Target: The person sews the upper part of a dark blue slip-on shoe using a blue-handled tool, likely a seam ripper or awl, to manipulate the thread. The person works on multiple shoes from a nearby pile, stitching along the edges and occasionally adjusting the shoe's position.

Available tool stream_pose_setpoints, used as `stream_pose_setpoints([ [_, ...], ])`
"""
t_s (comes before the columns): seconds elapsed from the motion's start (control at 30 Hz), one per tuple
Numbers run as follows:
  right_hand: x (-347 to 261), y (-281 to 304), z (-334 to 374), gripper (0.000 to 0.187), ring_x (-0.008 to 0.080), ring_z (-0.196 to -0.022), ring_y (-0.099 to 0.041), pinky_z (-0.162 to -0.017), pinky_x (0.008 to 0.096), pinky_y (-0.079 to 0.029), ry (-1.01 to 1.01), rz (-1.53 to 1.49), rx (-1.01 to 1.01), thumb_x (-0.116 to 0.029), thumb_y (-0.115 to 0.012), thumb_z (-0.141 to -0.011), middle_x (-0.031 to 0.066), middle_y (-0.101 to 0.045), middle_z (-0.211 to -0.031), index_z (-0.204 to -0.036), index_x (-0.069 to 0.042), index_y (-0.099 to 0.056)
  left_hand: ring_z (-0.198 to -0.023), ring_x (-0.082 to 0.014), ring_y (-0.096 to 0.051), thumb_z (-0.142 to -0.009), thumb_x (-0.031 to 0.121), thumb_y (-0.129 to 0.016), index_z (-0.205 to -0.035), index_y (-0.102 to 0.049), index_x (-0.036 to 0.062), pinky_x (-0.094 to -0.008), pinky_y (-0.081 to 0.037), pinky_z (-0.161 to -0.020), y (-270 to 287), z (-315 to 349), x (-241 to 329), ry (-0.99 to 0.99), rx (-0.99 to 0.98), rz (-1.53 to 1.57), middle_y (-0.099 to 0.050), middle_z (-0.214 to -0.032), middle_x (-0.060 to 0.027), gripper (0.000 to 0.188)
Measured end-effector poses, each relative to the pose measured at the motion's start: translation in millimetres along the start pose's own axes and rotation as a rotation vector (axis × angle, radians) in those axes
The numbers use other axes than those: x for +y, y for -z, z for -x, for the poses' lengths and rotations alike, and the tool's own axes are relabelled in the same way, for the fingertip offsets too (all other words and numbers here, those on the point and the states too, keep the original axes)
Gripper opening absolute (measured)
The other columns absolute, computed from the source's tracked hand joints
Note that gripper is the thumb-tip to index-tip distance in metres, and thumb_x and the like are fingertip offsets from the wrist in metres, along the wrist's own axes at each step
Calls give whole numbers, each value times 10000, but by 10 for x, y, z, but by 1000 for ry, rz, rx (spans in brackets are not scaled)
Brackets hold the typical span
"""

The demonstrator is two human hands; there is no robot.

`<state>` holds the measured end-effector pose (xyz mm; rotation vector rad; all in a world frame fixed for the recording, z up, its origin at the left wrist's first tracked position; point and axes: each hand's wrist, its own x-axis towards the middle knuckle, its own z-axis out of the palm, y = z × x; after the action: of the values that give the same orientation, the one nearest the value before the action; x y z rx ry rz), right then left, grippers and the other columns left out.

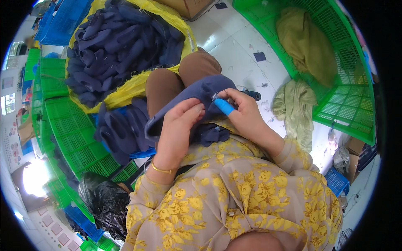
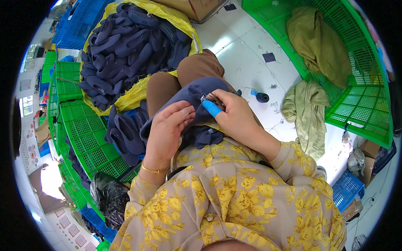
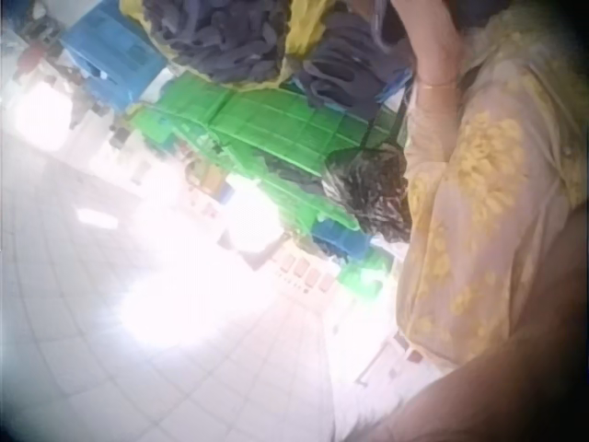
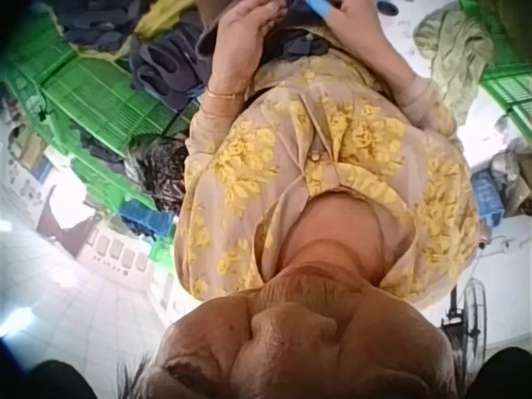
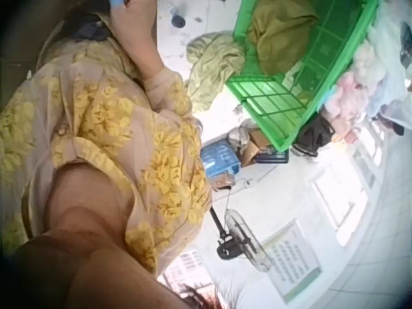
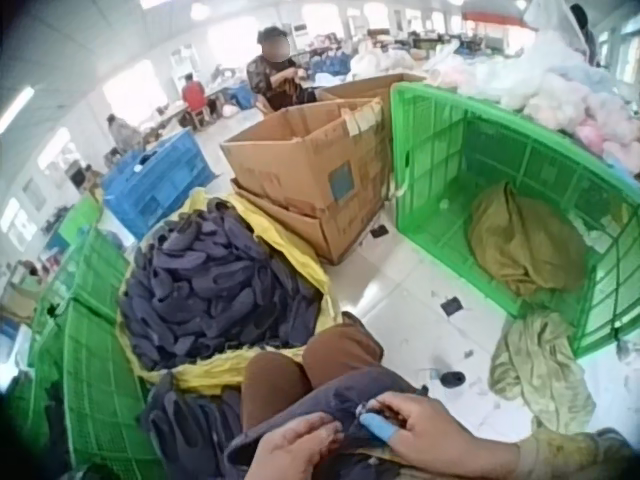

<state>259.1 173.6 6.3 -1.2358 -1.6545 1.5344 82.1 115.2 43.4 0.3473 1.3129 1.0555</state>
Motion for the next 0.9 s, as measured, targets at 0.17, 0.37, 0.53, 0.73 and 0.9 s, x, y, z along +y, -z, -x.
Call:
stream_pose_setpoints([
  [0.17, -15, -38, 9, 125, 185, -717, -625, -666, 305, -484, -17, 87, -59, -120, -623, -914, 103, -667, -834, -985, -18, -606, -978, -183, -612, -932, 111, -606, -1108, -616, -41, -312, -480, -914, 19, -84, -229, 19, 65, 198, -655, -1046, -105, 233],
  [0.37, -4, -41, -49, 128, 212, -702, -632, -642, 319, -480, 10, 40, -38, -125, -632, -908, 112, -656, -807, -970, -18, -597, -920, -165, -600, -931, 119, -619, -1043, -639, -9, -298, -478, -887, 28, -146, -243, 18, 74, 240, -653, -978, -77, 171],
  [0.53, -25, -26, -98, 135, 257, -682, -623, -622, 339, -474, 16, 102, -45, -132, -641, -895, 123, -654, -802, -963, -24, -596, -881, -143, -591, -925, 122, -631, -1021, -644, 7, -274, -472, -849, -6, -152, -240, 14, 86, 217, -649, -943, -57, 151],
  [0.73, -59, -19, -119, 126, 306, -671, -603, -603, 374, -452, 6, 146, -87, -127, -639, -879, 149, -627, -783, -925, -26, -579, -755, -76, -539, -899, 144, -678, -907, -631, 48, -215, -426, -717, -62, -194, -214, -3, 93, 119, -605, -822, 7, 107],
  [0.9, -11, -15, -127, 124, 315, -648, -580, -594, 384, -442, 6, 180, -100, -114, -644, -849, 145, -605, -754, -907, -28, -575, -642, -48, -447, -870, 173, -718, -781, -579, 84, -196, -350, -597, -250, -188, -104, 2, 202, 10, -528, -711, 40, 188],
])
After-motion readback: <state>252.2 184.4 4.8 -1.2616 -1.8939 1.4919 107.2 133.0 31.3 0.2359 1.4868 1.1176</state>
